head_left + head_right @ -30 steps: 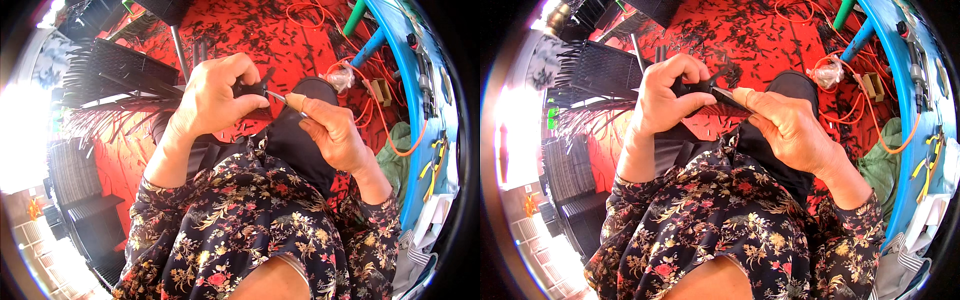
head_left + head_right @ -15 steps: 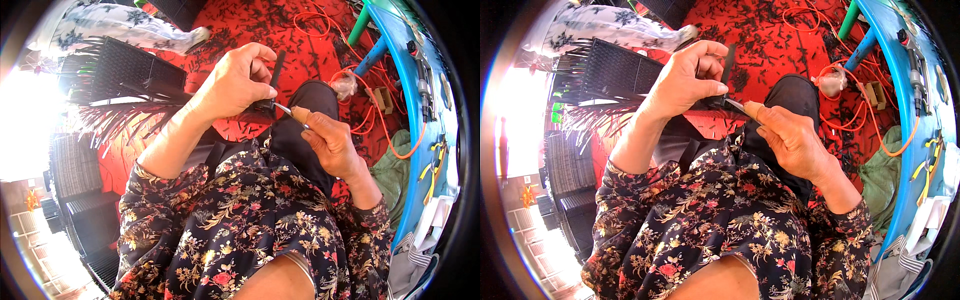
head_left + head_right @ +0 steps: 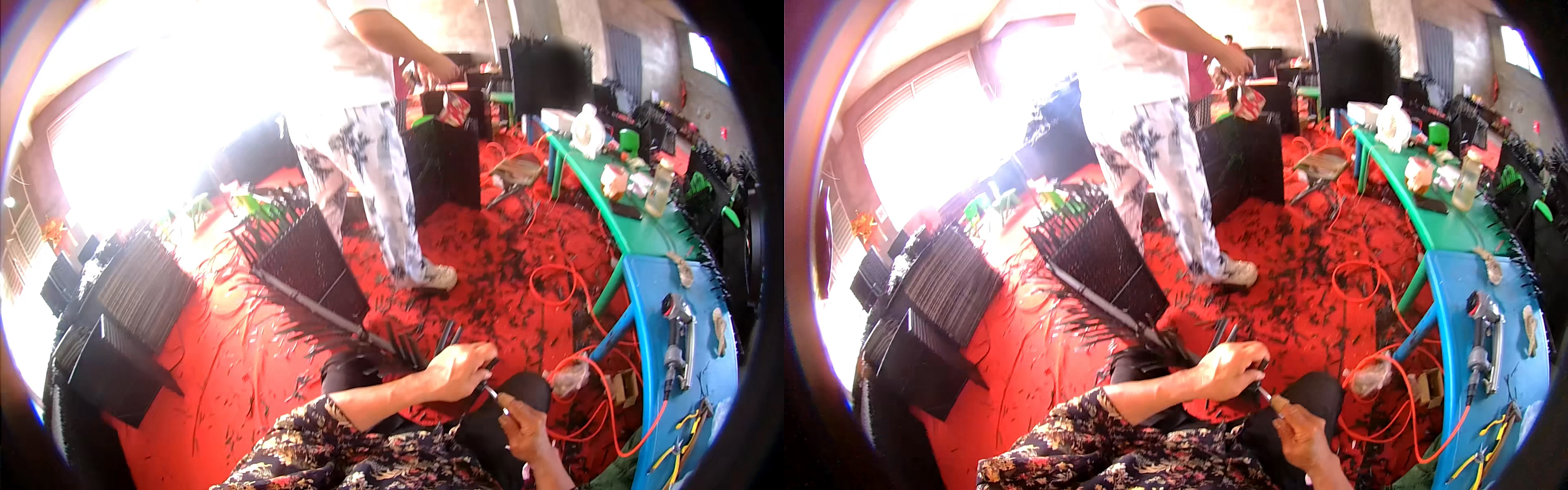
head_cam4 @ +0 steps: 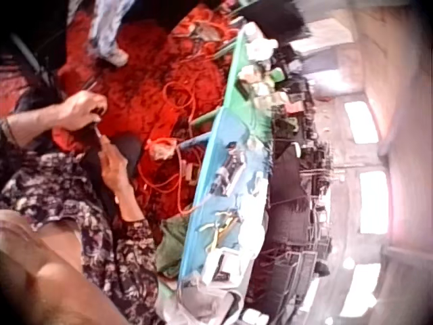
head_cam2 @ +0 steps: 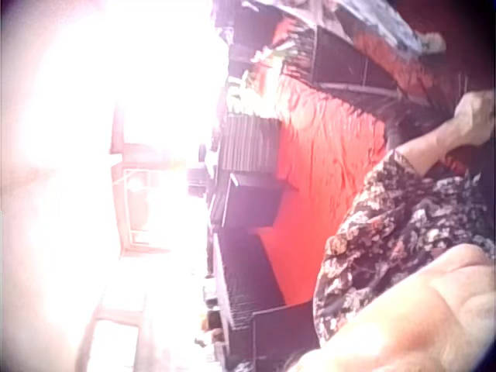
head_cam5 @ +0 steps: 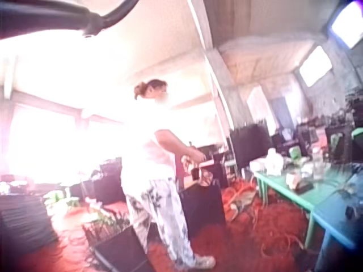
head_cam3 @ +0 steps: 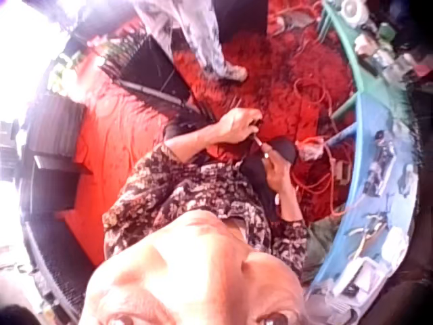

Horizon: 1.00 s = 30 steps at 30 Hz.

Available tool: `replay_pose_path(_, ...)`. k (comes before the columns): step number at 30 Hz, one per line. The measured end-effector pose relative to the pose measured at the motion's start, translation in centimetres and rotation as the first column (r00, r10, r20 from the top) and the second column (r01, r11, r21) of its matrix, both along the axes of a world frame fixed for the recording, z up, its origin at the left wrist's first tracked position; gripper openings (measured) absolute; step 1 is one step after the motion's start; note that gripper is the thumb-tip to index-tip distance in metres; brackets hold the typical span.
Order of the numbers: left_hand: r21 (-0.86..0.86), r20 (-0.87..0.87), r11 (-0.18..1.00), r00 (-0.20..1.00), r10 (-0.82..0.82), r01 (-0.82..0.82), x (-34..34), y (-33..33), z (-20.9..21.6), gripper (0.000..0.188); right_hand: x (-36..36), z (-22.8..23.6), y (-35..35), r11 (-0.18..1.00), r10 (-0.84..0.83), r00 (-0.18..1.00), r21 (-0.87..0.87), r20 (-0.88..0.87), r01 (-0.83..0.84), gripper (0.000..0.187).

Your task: The person sits on a red floor and uses a knife to trim black plastic strips attached to a woven structure. They hold the structure in their left hand and carefully cut the ends of the strips with the knife in their right hand, repeating the action for multiple strips.

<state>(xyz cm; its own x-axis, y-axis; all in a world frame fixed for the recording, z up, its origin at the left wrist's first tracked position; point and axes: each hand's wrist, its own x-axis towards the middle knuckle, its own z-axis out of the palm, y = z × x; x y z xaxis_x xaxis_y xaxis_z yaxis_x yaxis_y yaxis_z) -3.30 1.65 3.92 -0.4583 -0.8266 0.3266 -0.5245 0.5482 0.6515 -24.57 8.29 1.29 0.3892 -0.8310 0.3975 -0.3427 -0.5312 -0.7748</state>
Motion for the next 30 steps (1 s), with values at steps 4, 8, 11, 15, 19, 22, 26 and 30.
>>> replay_pose_path(4,-0.030,0.041,1.000,0.999,-0.003,0.004,-0.5,0.0,0.3,0.019,-0.2,-0.9,0.0,0.999,-0.026,0.999,0.034,0.034,0.025,0.036)
replay_pose_path(8,-0.054,0.032,0.998,0.999,0.018,-0.017,-0.3,-0.2,0.5,0.023,0.5,-1.0,-0.2,0.999,-0.024,0.993,-0.022,0.113,0.027,0.034)
replay_pose_path(11,-0.045,0.055,0.999,0.998,0.033,-0.030,-0.1,-0.2,0.9,0.025,0.4,-0.8,0.1,1.000,-0.022,0.994,0.013,0.103,0.021,0.034)
replay_pose_path(15,-0.020,0.054,0.999,0.998,-0.028,0.029,-0.4,-0.4,1.7,0.029,0.2,-1.1,-0.1,0.994,-0.061,0.996,-0.083,0.059,0.066,0.035)
replay_pose_path(19,0.137,-0.085,0.977,0.985,-0.150,0.161,0.7,-1.2,1.5,0.034,0.5,-1.8,-0.6,0.998,-0.037,0.995,-0.043,0.098,0.041,0.032)
replay_pose_path(22,0.199,-0.143,0.971,0.984,-0.105,0.132,0.5,-1.3,1.7,0.040,0.5,-2.5,-0.5,0.996,-0.063,0.992,0.067,0.109,0.056,0.032)
replay_pose_path(26,0.123,-0.069,0.992,0.998,-0.014,0.023,-0.1,-2.3,0.8,0.038,0.3,-2.7,-0.8,0.977,-0.110,0.985,0.196,0.129,0.083,0.035)
replay_pose_path(30,0.145,-0.194,0.987,0.980,-0.047,0.076,-0.5,-3.8,-0.8,0.038,0.7,-2.8,-2.1,0.853,-0.308,0.850,0.520,0.427,0.048,0.040)
